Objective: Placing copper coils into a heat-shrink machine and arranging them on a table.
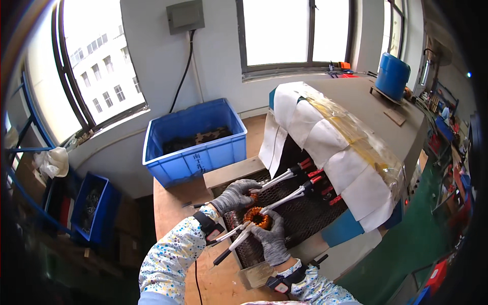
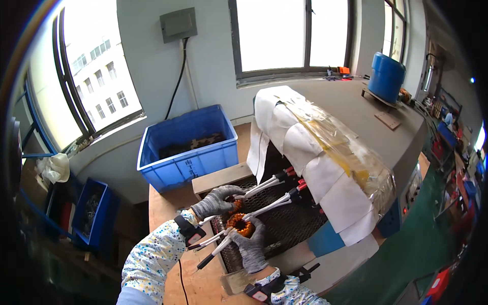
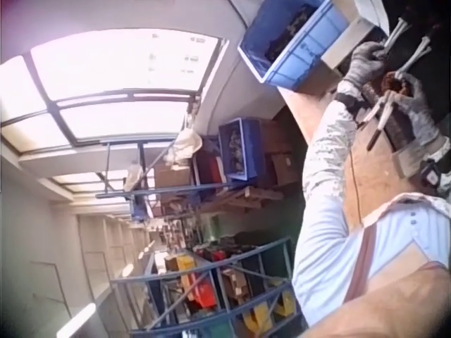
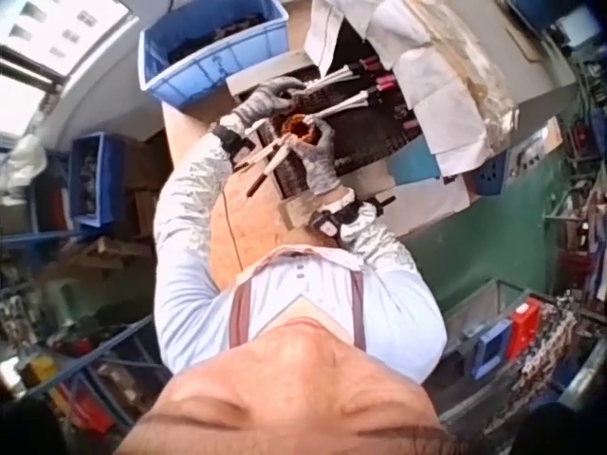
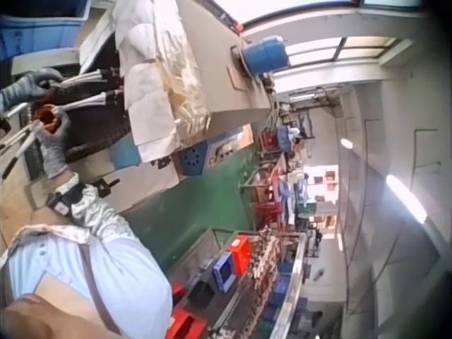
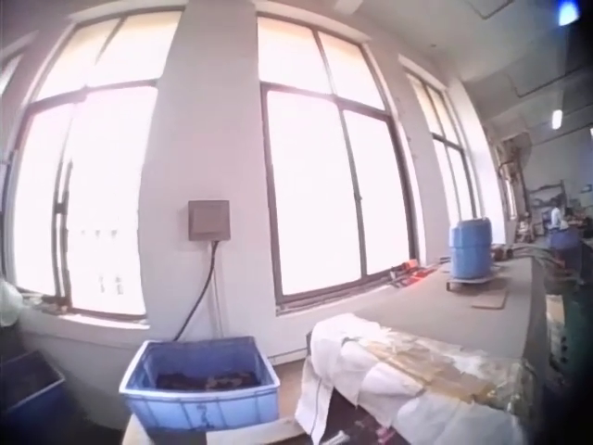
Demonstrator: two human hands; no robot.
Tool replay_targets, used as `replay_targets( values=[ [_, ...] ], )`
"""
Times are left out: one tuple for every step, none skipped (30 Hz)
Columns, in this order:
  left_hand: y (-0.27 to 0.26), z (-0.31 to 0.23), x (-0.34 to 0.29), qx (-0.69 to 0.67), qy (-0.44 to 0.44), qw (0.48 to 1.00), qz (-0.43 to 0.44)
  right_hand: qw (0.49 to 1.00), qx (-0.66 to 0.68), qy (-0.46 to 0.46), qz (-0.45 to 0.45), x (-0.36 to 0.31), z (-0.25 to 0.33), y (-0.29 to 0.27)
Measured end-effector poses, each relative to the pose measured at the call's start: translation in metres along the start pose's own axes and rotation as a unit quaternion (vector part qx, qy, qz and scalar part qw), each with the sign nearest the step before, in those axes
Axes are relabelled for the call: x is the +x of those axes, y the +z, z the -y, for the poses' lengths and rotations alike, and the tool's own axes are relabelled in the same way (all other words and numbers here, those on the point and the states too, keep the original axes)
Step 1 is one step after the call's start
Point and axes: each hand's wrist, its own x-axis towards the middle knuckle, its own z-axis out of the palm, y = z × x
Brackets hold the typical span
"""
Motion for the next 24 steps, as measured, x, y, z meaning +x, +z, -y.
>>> replay_targets(
  values=[
    [-0.002,-0.014,-0.009,-0.023,-0.018,1.000,0.001,0.999,0.033,0.004,0.017,-0.005,0.009,0.004],
    [-0.003,-0.019,-0.017,-0.046,-0.036,0.998,0.001,0.997,0.067,0.008,0.034,-0.010,0.018,0.008],
    [-0.004,-0.024,-0.024,-0.066,0.023,0.997,-0.014,0.997,0.065,0.009,0.042,-0.014,0.019,0.007],
    [-0.003,-0.028,-0.035,-0.065,0.020,0.997,-0.023,0.999,0.009,0.004,0.041,-0.017,0.020,0.004],
    [0.001,-0.034,-0.049,-0.060,0.078,0.995,-0.026,0.998,-0.046,-0.002,0.041,-0.021,0.021,0.000],
    [0.005,-0.049,-0.064,-0.056,0.136,0.989,-0.027,0.998,-0.049,-0.001,0.046,-0.029,0.026,-0.005],
    [0.009,-0.063,-0.081,-0.029,0.142,0.989,-0.012,0.998,0.014,0.008,0.061,-0.040,0.035,-0.012],
    [0.024,-0.069,-0.099,-0.043,0.215,0.975,-0.035,0.994,0.077,0.017,0.075,-0.048,0.041,-0.023],
    [0.034,-0.082,-0.118,-0.170,0.177,0.968,0.043,0.995,0.056,0.029,0.081,-0.046,0.032,-0.047],
    [0.041,-0.089,-0.150,-0.158,0.189,0.969,0.034,0.993,0.061,0.033,0.097,-0.061,0.037,-0.052],
    [0.054,-0.087,-0.175,-0.179,0.169,0.968,0.042,0.989,0.082,0.076,0.091,-0.076,0.045,-0.060],
    [0.060,-0.090,-0.198,-0.077,0.204,0.976,0.021,0.983,0.105,0.124,0.087,-0.089,0.045,-0.068],
    [0.073,-0.089,-0.217,-0.090,0.180,0.979,0.010,0.983,0.104,0.124,0.085,-0.099,0.041,-0.085],
    [0.086,-0.083,-0.236,-0.122,0.162,0.979,-0.005,0.986,0.085,0.127,0.064,-0.111,0.034,-0.103],
    [0.096,-0.080,-0.250,-0.120,0.123,0.985,-0.003,0.989,0.064,0.128,0.038,-0.123,0.032,-0.115],
    [0.104,-0.080,-0.264,-0.115,0.080,0.990,-0.002,0.989,0.065,0.130,0.034,-0.134,0.035,-0.115],
    [0.115,-0.077,-0.275,-0.117,0.078,0.990,0.003,0.989,0.048,0.140,-0.007,-0.148,0.043,-0.116],
    [0.124,-0.074,-0.284,-0.145,0.051,0.988,-0.011,0.987,0.032,0.149,-0.048,-0.162,0.050,-0.116],
    [0.132,-0.071,-0.291,-0.171,0.024,0.985,-0.023,0.985,0.049,0.159,-0.045,-0.174,0.056,-0.118],
    [0.140,-0.071,-0.296,-0.173,0.024,0.984,-0.013,0.984,0.052,0.159,-0.055,-0.186,0.058,-0.121],
    [0.150,-0.073,-0.295,-0.195,0.025,0.980,-0.008,0.984,0.046,0.161,-0.067,-0.198,0.061,-0.125],
    [0.160,-0.076,-0.293,-0.217,0.025,0.976,-0.001,0.983,0.041,0.163,-0.079,-0.208,0.062,-0.129],
    [0.171,-0.075,-0.288,-0.221,0.043,0.974,0.025,0.982,-0.016,0.159,-0.098,-0.217,0.060,-0.136],
    [0.181,-0.079,-0.282,-0.223,0.049,0.973,0.041,0.981,-0.011,0.154,-0.114,-0.230,0.060,-0.145]
  ],
)
